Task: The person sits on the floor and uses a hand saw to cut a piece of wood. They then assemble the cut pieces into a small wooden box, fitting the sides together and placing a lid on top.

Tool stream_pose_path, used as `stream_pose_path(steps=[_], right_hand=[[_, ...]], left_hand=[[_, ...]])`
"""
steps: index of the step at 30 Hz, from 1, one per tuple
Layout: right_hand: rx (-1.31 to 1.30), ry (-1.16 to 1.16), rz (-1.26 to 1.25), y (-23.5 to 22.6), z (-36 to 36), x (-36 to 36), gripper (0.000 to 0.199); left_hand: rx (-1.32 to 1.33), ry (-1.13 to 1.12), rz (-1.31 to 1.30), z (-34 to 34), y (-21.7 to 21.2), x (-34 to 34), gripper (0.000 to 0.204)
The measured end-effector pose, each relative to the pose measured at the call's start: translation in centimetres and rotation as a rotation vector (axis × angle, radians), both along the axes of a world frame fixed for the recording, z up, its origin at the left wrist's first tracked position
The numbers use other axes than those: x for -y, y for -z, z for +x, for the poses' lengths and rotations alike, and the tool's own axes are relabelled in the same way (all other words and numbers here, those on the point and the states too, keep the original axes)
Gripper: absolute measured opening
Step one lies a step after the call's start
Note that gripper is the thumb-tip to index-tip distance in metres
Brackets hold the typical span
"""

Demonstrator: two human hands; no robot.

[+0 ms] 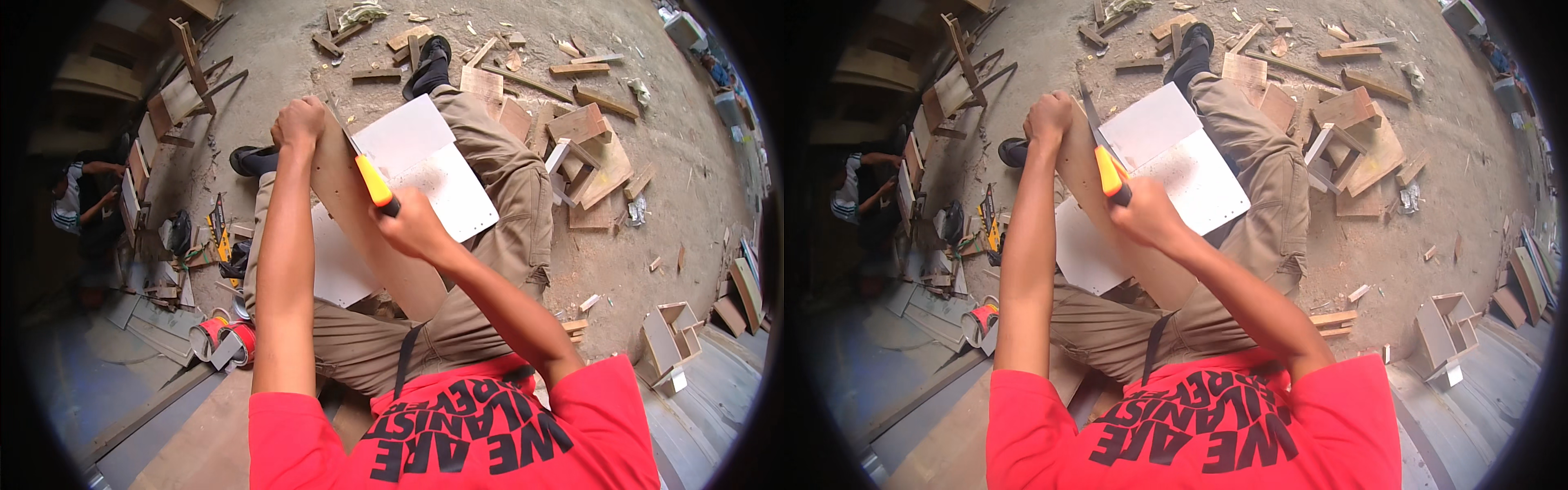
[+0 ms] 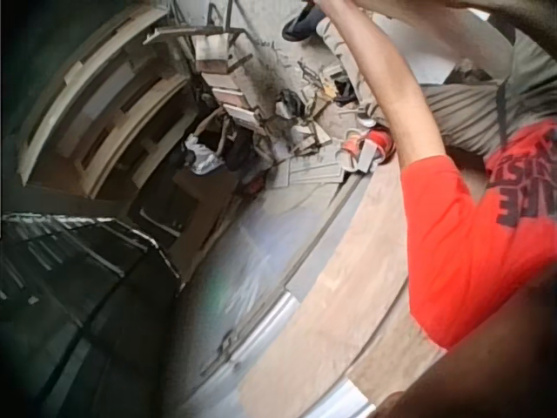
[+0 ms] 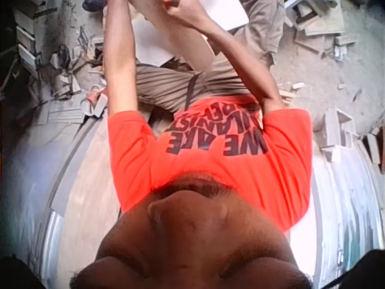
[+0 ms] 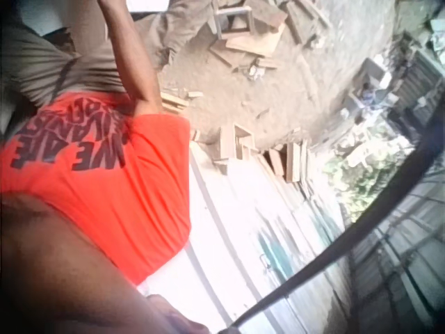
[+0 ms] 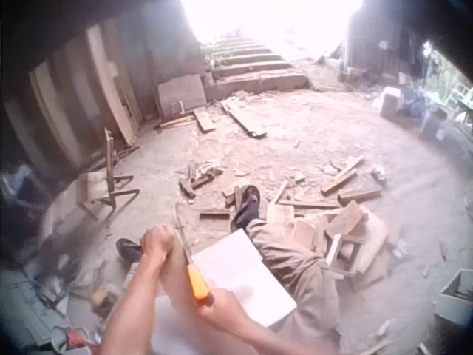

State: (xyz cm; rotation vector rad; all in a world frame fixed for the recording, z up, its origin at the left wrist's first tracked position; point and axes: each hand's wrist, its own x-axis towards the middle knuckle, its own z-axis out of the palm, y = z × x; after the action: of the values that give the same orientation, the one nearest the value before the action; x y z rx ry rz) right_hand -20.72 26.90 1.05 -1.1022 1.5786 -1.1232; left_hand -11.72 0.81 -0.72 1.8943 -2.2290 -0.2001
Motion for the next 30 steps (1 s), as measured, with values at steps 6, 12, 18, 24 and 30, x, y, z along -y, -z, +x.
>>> stream_pose_path(steps=[6,12,18,24,30], right_hand=[[0.119,0.017,0.015,-5.2,-0.6,-12.8,0.02],[0.093,-0.047,0.135,-10.1,-1.6,-17.4,0.019],[0.157,0.015,0.084,0.0,-1.9,-1.1,0.032],[0.075,0.017,-0.008,1.0,-0.8,3.5,0.028],[0.063,-0.073,0.067,-3.5,-1.5,-13.1,0.022]], left_hand=[[0.008,0.016,-0.011,0.4,-0.3,0.3,0.058],[-0.018,0.019,0.046,0.9,-0.3,-0.9,0.06],[-0.002,0.028,-0.026,-0.1,0.5,0.6,0.059],[-0.046,0.071,-0.047,-0.5,-0.8,-0.2,0.058],[-0.055,0.084,0.013,1.3,1.2,0.8,0.059]])
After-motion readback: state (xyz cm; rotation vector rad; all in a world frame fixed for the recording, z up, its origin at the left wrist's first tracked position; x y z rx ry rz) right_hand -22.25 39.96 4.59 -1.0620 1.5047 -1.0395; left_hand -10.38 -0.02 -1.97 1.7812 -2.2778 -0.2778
